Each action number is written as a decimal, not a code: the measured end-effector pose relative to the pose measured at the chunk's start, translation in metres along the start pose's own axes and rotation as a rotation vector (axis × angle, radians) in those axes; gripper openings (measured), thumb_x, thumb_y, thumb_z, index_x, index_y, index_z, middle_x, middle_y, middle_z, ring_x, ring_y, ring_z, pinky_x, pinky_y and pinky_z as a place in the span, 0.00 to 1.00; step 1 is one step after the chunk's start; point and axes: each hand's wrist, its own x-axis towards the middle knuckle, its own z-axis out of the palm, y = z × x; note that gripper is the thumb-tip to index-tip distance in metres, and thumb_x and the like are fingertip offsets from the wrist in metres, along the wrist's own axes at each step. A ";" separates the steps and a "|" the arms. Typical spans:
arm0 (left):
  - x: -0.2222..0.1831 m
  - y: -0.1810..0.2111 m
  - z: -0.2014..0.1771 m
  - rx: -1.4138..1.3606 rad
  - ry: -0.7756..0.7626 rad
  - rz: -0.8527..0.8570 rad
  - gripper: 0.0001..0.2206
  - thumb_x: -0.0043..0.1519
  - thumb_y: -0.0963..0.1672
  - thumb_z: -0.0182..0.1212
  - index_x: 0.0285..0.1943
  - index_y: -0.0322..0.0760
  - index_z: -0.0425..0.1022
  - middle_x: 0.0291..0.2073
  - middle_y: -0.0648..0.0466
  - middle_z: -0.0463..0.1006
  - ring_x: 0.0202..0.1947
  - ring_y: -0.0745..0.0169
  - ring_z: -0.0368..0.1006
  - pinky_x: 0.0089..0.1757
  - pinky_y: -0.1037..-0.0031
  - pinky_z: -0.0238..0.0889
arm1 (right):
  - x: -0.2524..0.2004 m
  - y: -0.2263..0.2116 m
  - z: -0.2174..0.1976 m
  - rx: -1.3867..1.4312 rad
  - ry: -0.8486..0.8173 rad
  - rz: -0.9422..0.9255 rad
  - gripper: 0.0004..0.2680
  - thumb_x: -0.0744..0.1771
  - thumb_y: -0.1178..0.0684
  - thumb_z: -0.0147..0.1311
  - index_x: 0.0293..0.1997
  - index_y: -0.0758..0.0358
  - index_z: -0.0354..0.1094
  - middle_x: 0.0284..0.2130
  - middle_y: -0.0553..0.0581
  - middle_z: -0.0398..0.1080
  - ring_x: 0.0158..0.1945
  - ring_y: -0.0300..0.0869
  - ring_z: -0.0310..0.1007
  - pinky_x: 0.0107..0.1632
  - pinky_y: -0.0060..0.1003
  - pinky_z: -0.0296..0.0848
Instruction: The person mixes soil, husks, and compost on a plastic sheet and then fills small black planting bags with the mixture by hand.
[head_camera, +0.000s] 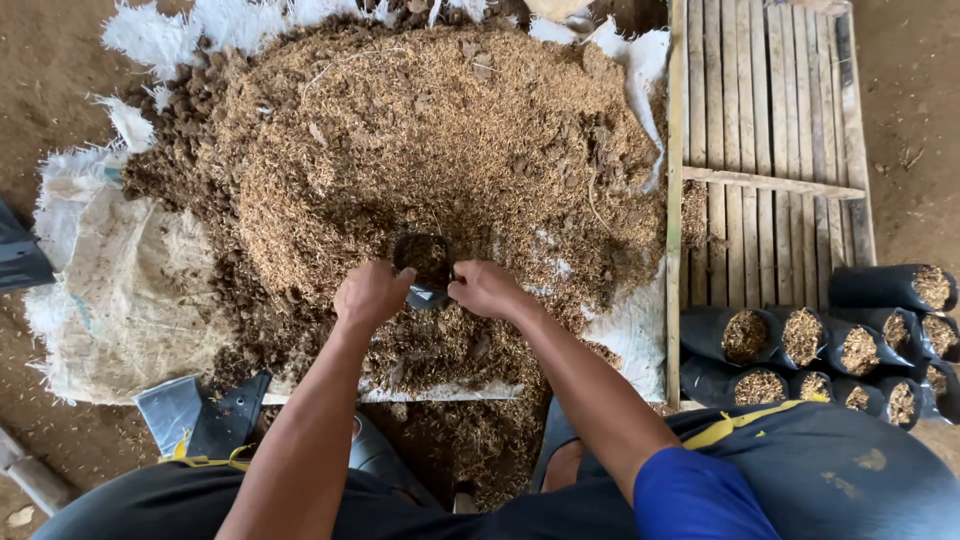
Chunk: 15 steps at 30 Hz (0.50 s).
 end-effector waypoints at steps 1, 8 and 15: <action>0.008 -0.004 0.009 0.000 0.001 0.004 0.27 0.58 0.58 0.52 0.48 0.35 0.84 0.46 0.34 0.82 0.54 0.32 0.76 0.51 0.46 0.70 | 0.001 0.002 -0.003 -0.001 0.004 0.001 0.09 0.71 0.50 0.45 0.35 0.62 0.67 0.19 0.50 0.62 0.22 0.39 0.61 0.29 0.41 0.60; 0.006 -0.008 0.016 0.055 -0.004 -0.002 0.20 0.59 0.50 0.53 0.50 0.35 0.84 0.41 0.37 0.83 0.51 0.37 0.79 0.50 0.49 0.72 | -0.009 -0.029 -0.025 -0.014 0.261 0.038 0.12 0.70 0.42 0.51 0.49 0.61 0.70 0.31 0.62 0.74 0.36 0.53 0.76 0.40 0.45 0.74; -0.002 -0.001 -0.001 0.086 -0.019 -0.037 0.21 0.58 0.50 0.54 0.50 0.31 0.84 0.41 0.38 0.83 0.50 0.38 0.80 0.48 0.51 0.71 | 0.021 -0.005 0.004 -0.097 0.434 -0.048 0.07 0.69 0.48 0.50 0.38 0.55 0.72 0.30 0.61 0.76 0.40 0.58 0.79 0.41 0.52 0.76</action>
